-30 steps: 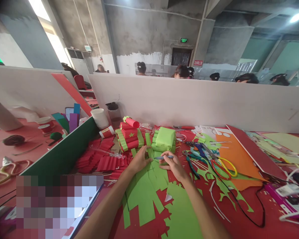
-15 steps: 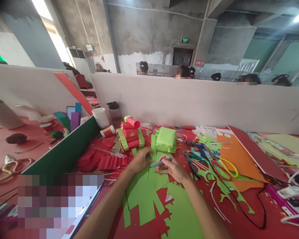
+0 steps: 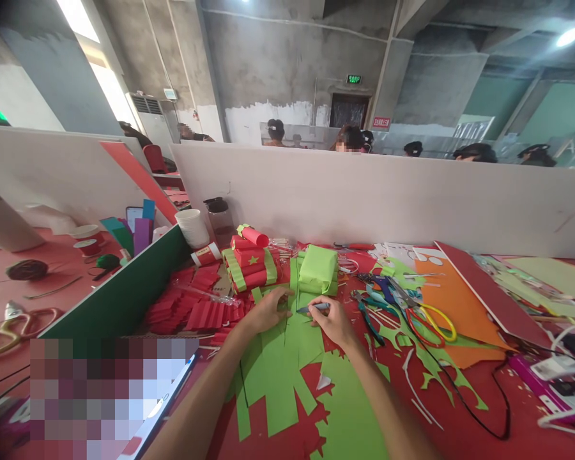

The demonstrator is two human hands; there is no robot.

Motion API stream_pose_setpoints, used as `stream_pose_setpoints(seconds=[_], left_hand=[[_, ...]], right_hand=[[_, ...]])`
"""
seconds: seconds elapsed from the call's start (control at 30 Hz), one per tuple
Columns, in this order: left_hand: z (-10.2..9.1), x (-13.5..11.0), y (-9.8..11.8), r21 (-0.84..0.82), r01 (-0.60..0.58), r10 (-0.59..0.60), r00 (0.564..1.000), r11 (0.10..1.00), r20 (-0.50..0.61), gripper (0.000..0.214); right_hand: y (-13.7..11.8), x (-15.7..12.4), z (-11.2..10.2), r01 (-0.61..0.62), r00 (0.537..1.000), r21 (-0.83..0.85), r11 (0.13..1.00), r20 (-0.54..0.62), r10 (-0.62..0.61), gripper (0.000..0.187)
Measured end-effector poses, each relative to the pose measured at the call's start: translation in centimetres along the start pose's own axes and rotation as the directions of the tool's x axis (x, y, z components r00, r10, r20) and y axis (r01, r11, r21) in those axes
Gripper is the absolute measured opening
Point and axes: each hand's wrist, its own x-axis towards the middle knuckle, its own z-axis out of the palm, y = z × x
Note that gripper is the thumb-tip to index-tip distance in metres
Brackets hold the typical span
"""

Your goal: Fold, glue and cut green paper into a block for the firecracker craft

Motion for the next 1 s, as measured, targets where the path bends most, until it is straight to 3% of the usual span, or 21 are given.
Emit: stream_pose_setpoints(seconds=[1.0], left_hand=[[0.12,0.19,-0.47,0.003,0.002,-0.003,1.000,1.000,0.020,0.048]], right_hand=[[0.16,-0.13,-0.24,-0.007,0.998,-0.043,0.999,0.056,0.010,0.023]])
